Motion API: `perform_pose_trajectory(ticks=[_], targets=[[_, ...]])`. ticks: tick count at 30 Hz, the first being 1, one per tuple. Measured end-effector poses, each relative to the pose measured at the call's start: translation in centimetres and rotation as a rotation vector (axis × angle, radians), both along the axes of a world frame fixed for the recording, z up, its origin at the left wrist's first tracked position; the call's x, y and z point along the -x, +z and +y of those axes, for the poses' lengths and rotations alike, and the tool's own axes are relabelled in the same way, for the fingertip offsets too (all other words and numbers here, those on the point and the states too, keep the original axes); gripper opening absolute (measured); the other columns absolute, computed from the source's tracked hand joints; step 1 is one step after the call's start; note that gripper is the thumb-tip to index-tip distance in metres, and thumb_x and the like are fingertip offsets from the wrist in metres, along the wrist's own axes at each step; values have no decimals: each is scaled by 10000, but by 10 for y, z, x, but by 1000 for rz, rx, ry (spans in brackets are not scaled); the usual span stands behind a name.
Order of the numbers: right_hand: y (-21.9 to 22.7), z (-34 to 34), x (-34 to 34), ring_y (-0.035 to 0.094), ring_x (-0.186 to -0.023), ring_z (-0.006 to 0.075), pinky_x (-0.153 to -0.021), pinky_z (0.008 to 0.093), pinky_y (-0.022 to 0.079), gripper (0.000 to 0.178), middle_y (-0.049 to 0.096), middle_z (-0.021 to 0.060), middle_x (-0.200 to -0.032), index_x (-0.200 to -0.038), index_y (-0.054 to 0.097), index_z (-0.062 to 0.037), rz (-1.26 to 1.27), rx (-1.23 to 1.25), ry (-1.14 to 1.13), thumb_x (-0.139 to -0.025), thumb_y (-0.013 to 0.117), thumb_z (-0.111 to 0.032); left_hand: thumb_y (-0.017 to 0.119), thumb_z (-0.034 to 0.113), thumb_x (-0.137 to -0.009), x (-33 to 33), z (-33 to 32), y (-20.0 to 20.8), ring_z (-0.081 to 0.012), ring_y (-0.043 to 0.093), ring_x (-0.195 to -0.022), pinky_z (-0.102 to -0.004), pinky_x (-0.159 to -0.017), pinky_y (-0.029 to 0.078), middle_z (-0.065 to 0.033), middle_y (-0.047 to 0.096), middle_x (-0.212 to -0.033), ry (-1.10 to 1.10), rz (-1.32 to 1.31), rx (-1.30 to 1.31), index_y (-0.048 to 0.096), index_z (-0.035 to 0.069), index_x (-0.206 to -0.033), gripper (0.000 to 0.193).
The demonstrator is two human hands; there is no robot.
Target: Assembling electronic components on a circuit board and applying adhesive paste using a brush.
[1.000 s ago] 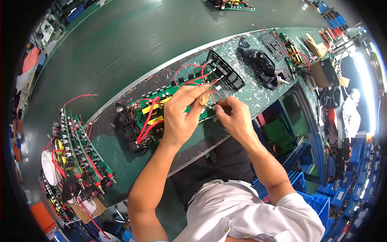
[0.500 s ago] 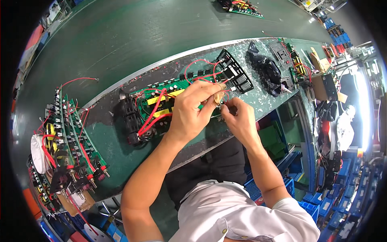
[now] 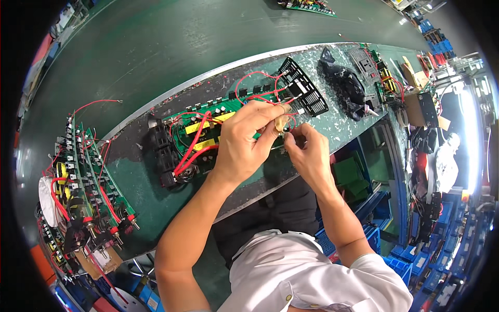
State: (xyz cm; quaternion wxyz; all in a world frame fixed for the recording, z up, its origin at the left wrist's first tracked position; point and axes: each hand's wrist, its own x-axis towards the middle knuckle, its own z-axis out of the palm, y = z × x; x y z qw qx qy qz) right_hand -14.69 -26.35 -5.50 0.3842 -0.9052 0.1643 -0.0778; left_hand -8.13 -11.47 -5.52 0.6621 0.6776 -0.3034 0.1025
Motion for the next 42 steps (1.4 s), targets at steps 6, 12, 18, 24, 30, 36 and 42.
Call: perform_pose_trajectory(ticks=[6, 12, 18, 24, 30, 36, 42], targets=[[-2, -2, -1, 536, -544, 145, -529, 302, 444, 207, 599, 130, -625, -819, 606, 65, -3, 3, 33, -828, 661, -134, 666, -36, -821, 1, -1, 1, -212, 655, -769, -297, -634, 526, -119, 654, -912, -13, 14, -21, 682, -14, -1025, 205], [0, -15, -4, 465, -578, 58, -513, 257, 386, 210, 544, 6, -616, -780, 580, 37, 31, -200, 12, -841, 663, -145, 659, -57, -809, 0, -2, 1, -216, 660, -785, -296, -670, 531, -120, 659, -911, -12, 4, -37, 676, -21, -1029, 224], [0, -19, -1, 456, -562, 54, -502, 258, 376, 221, 539, 8, -606, -790, 586, 39, 64, -224, 26, -847, 671, -157, 657, -16, -854, 0, -2, 2, -173, 643, -764, -276, -686, 525, -105, 658, -903, -13, 32, -62, 672, -25, -1051, 198], [-1, -15, -2, 504, -560, 84, -512, 280, 410, 221, 574, 55, -613, -800, 592, 47, 73, -174, 20, -844, 674, -154, 661, 3, -857, 1, -4, 0, -176, 644, -764, -278, -678, 521, -107, 659, -914, -22, 41, -18, 675, -11, -1067, 211], [-4, -10, -1, 557, -580, 111, -540, 293, 447, 222, 613, 94, -633, -819, 604, 56, 21, -97, 35, -834, 679, -153, 664, 21, -857, 0, -1, 0, -185, 646, -776, -288, -678, 523, -115, 661, -933, -5, -18, -80, 678, -9, -1067, 213], [-6, -5, -2, 633, -598, 228, -565, 334, 476, 190, 648, 158, -688, -822, 602, 46, 4, 40, 74, -817, 673, -130, 663, 12, -856, 1, 0, -2, -180, 648, -782, -279, -680, 521, -117, 658, -945, -28, 39, -45, 677, -13, -1074, 221], [4, -8, -4, 634, -719, 390, -646, 434, 496, 195, 642, 215, -749, -817, 602, 33, -10, 167, 137, -810, 672, -149, 647, -32, -846, 0, -2, 4, -168, 646, -785, -273, -683, 523, -112, 662, -947, -33, 2, -62, 674, -10, -1083, 239]])
